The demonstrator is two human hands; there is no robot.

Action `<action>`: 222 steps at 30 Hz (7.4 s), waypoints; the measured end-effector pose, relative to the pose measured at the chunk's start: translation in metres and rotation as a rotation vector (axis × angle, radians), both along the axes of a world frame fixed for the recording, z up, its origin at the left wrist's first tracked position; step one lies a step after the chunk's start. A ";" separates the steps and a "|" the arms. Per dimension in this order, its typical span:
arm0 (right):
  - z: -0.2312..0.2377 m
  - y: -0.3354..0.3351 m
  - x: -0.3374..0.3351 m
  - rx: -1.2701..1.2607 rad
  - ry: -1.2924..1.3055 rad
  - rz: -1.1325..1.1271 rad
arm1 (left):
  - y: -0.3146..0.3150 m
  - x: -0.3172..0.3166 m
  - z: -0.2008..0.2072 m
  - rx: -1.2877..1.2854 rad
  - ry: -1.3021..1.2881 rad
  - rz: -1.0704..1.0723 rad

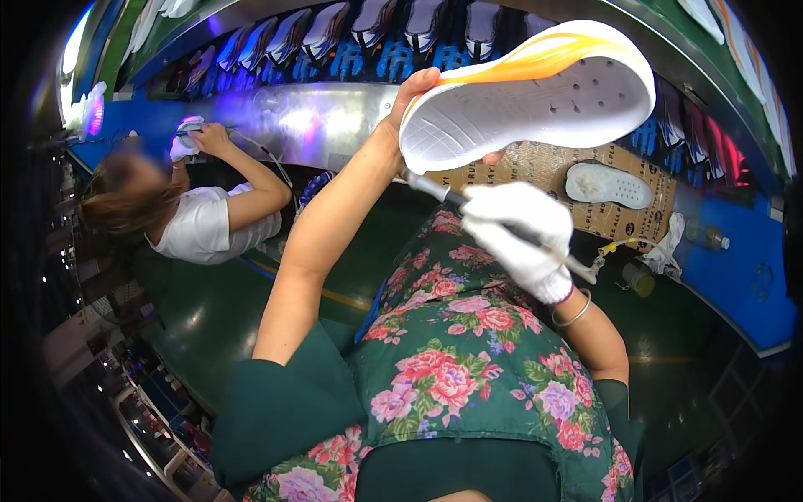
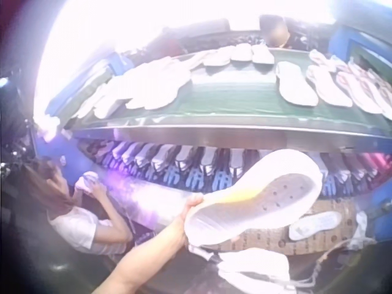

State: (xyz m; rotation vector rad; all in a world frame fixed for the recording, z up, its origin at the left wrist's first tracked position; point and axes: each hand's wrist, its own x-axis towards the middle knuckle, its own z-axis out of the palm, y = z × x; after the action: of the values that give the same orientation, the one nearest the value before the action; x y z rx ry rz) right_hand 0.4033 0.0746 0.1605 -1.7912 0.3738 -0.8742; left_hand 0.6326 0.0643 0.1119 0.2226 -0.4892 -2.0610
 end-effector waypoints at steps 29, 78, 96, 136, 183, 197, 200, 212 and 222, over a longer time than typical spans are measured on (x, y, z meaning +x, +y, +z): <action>-0.010 -0.059 -0.082 0.929 -0.485 -0.325 | -0.025 -0.002 0.077 -0.285 0.132 0.160; 0.028 -0.010 0.032 0.834 -0.160 0.052 | 0.083 0.014 0.000 0.450 -0.461 0.669; 0.035 -0.033 0.040 -0.191 -0.028 -0.221 | 0.085 -0.065 0.012 0.336 -0.013 0.613; 0.007 0.006 0.041 -0.510 0.120 0.071 | 0.066 0.003 -0.019 0.126 0.001 0.509; -0.007 -0.016 0.023 0.599 0.200 0.016 | 0.034 0.026 -0.036 0.181 -0.563 0.133; -0.015 -0.034 0.020 0.058 0.188 -0.166 | 0.089 -0.005 -0.073 0.250 -0.284 0.330; -0.002 -0.025 0.018 0.051 0.221 -0.154 | 0.088 -0.008 -0.046 0.257 -0.258 0.500; 0.024 -0.020 0.025 -0.216 0.068 -0.244 | 0.077 -0.069 -0.015 0.229 0.213 0.675; 0.027 -0.034 0.040 -0.417 0.001 -0.259 | 0.076 -0.082 -0.018 0.392 -0.026 0.716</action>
State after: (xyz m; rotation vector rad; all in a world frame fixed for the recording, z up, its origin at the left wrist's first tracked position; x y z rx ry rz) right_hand 0.4428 0.0404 0.1878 -2.1559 0.4556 -1.2008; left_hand 0.5507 0.1398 0.0937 0.5678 0.0064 -1.4268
